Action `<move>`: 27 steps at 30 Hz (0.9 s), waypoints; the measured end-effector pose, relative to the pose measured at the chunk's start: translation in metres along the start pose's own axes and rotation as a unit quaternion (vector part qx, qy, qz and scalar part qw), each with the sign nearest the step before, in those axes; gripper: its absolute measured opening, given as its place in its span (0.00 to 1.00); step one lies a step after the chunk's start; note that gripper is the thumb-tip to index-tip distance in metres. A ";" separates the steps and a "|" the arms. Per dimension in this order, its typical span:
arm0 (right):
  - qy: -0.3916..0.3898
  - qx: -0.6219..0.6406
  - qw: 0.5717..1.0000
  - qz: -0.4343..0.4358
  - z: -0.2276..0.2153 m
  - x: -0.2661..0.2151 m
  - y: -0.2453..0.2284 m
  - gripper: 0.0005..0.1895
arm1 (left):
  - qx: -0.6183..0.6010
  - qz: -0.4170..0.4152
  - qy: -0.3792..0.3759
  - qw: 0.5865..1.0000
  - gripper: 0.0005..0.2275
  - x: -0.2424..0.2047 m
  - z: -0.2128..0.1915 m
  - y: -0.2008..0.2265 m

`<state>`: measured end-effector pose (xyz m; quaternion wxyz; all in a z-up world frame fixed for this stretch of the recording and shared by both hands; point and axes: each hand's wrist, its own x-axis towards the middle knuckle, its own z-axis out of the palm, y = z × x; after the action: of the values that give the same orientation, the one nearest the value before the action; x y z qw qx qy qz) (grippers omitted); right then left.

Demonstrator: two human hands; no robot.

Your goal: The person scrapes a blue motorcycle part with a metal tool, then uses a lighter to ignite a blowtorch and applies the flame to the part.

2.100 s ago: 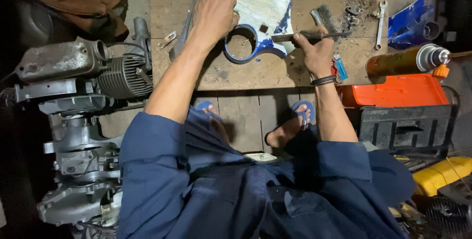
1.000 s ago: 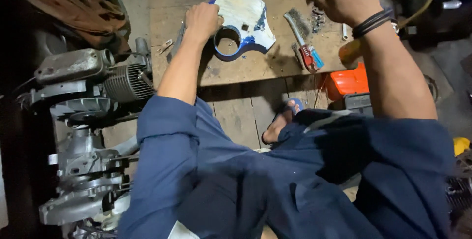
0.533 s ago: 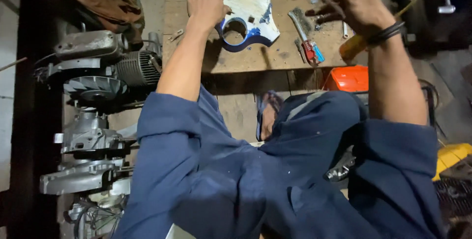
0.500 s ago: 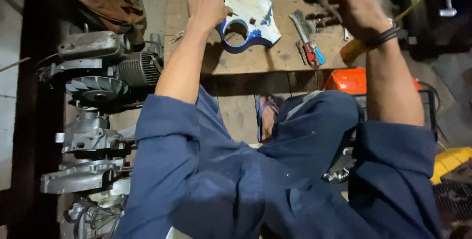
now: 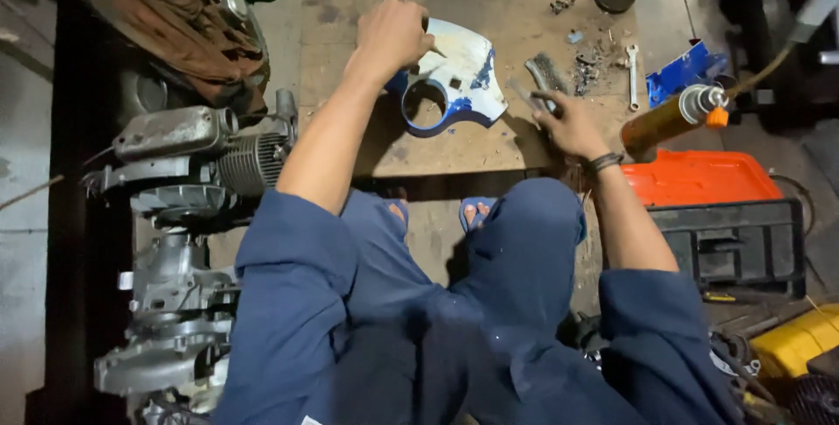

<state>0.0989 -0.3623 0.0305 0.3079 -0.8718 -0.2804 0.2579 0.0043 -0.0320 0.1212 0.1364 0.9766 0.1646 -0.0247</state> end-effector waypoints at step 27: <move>0.015 -0.056 0.998 0.015 0.013 0.013 -0.003 0.23 | -0.053 0.042 0.009 0.998 0.05 0.129 0.088 -0.021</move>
<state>0.0994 -0.3466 0.0206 0.2588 -0.8955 -0.2765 0.2338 0.1187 0.0034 0.0190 0.1877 0.9741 0.1262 -0.0013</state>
